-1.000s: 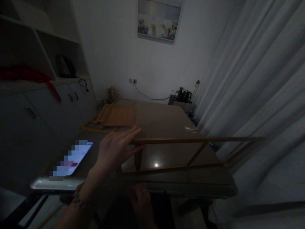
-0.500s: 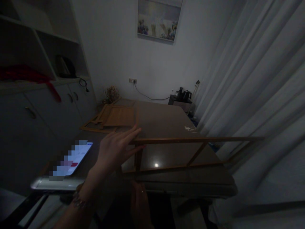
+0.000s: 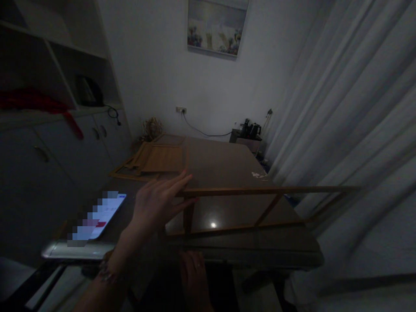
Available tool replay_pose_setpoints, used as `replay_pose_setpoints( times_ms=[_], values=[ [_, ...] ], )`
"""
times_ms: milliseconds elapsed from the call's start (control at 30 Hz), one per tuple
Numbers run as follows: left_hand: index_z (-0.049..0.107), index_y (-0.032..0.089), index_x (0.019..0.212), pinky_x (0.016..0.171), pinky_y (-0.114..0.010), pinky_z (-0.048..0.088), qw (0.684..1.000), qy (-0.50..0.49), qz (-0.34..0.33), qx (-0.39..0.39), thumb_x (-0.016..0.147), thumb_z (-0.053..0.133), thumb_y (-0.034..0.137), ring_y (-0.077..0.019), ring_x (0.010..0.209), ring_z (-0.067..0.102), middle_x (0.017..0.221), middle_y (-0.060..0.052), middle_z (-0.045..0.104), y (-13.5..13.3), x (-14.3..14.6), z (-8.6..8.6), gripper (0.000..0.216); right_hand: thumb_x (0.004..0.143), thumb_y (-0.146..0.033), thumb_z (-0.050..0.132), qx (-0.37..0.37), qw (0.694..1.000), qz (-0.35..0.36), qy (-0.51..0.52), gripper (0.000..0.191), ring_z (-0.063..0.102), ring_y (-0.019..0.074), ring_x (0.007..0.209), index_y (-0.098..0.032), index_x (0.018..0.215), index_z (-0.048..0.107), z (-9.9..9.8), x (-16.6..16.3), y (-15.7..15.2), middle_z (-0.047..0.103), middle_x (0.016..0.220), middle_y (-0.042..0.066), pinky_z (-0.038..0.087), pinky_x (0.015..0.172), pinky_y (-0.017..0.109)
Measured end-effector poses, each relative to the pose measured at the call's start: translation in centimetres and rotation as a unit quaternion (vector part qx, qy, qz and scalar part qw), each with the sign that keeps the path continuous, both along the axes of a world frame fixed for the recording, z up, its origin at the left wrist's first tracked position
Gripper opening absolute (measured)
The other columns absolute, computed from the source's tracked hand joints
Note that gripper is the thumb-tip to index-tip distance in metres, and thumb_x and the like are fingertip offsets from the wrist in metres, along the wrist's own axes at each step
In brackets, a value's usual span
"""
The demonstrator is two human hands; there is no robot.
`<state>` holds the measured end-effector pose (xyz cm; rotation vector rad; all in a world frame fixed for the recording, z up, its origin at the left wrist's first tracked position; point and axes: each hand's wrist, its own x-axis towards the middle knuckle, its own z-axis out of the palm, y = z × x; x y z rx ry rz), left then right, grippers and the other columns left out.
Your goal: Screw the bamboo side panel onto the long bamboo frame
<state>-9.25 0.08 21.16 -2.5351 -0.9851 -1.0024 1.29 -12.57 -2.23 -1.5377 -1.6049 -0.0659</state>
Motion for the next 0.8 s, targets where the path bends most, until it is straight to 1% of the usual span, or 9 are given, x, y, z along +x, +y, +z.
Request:
replay_pose_setpoints(
  times_ms=[167, 267, 333, 400, 500, 633, 800],
  values=[
    [0.055, 0.023, 0.125, 0.069, -0.04, 0.048, 1.0, -0.007, -0.004, 0.002, 0.081, 0.059, 0.047, -0.0237, 0.083, 0.068, 0.126, -0.007, 0.06, -0.04, -0.01, 0.03, 0.05, 0.097, -0.03, 0.04, 0.011, 1.0, 0.004, 0.007, 0.025, 0.067, 0.0186, 0.085, -0.028, 0.108, 0.063, 0.06, -0.15, 0.04, 0.071, 0.092, 0.003, 0.053, 0.08, 0.034],
    [0.055, 0.023, 0.125, 0.07, -0.04, 0.048, 1.0, -0.004, -0.003, 0.0, 0.082, 0.057, 0.048, -0.0242, 0.086, 0.068, 0.127, -0.007, 0.06, -0.04, 0.02, 0.04, 0.05, 0.097, -0.028, 0.041, -0.004, 1.0, 0.0, 0.021, 0.025, 0.066, 0.0187, 0.082, -0.028, 0.104, 0.064, 0.17, -0.26, 0.21, 0.071, 0.088, 0.002, 0.054, 0.077, 0.033],
    [0.056, 0.023, 0.124, 0.07, -0.04, 0.048, 1.0, -0.003, -0.003, -0.003, 0.082, 0.057, 0.048, -0.0243, 0.086, 0.068, 0.127, -0.007, 0.059, -0.02, 0.03, 0.03, 0.049, 0.096, -0.026, 0.041, -0.022, 0.999, 0.008, 0.035, 0.025, 0.066, 0.0192, 0.085, -0.027, 0.107, 0.064, 0.19, -0.34, 0.28, 0.071, 0.091, 0.003, 0.054, 0.077, 0.033],
    [0.056, 0.023, 0.124, 0.069, -0.04, 0.049, 1.0, -0.008, -0.005, -0.004, 0.081, 0.058, 0.048, -0.0243, 0.085, 0.068, 0.127, -0.007, 0.06, 0.0, 0.04, -0.01, 0.05, 0.096, -0.025, 0.041, -0.033, 0.998, 0.014, 0.056, 0.027, 0.066, 0.0193, 0.091, -0.026, 0.112, 0.062, 0.16, -0.45, 0.27, 0.071, 0.098, 0.003, 0.054, 0.08, 0.033],
    [0.055, 0.024, 0.125, 0.068, -0.04, 0.049, 1.0, -0.013, -0.005, -0.003, 0.08, 0.059, 0.047, -0.0242, 0.082, 0.068, 0.126, -0.007, 0.061, 0.0, 0.04, -0.04, 0.051, 0.095, -0.026, 0.043, -0.047, 0.995, 0.016, 0.091, 0.027, 0.066, 0.0187, 0.095, -0.027, 0.116, 0.061, 0.21, -0.58, 0.15, 0.07, 0.106, 0.003, 0.053, 0.084, 0.031],
    [0.056, 0.023, 0.124, 0.069, -0.04, 0.049, 1.0, -0.007, -0.001, -0.002, 0.081, 0.057, 0.048, -0.0239, 0.082, 0.068, 0.126, -0.006, 0.06, -0.06, 0.03, 0.06, 0.049, 0.096, -0.032, 0.045, -0.063, 0.992, 0.016, 0.11, 0.024, 0.067, 0.0178, 0.09, -0.029, 0.108, 0.065, 0.54, -0.36, 0.04, 0.071, 0.098, 0.002, 0.055, 0.079, 0.028],
    [0.056, 0.023, 0.124, 0.071, -0.041, 0.049, 1.0, -0.003, 0.001, -0.006, 0.082, 0.057, 0.048, -0.0238, 0.084, 0.067, 0.127, -0.005, 0.059, -0.05, 0.01, 0.09, 0.05, 0.094, -0.04, 0.047, -0.037, 0.996, 0.014, 0.076, 0.024, 0.066, 0.0184, 0.084, -0.029, 0.097, 0.068, 0.81, 0.13, 0.42, 0.07, 0.09, 0.002, 0.055, 0.076, 0.03]
  ],
)
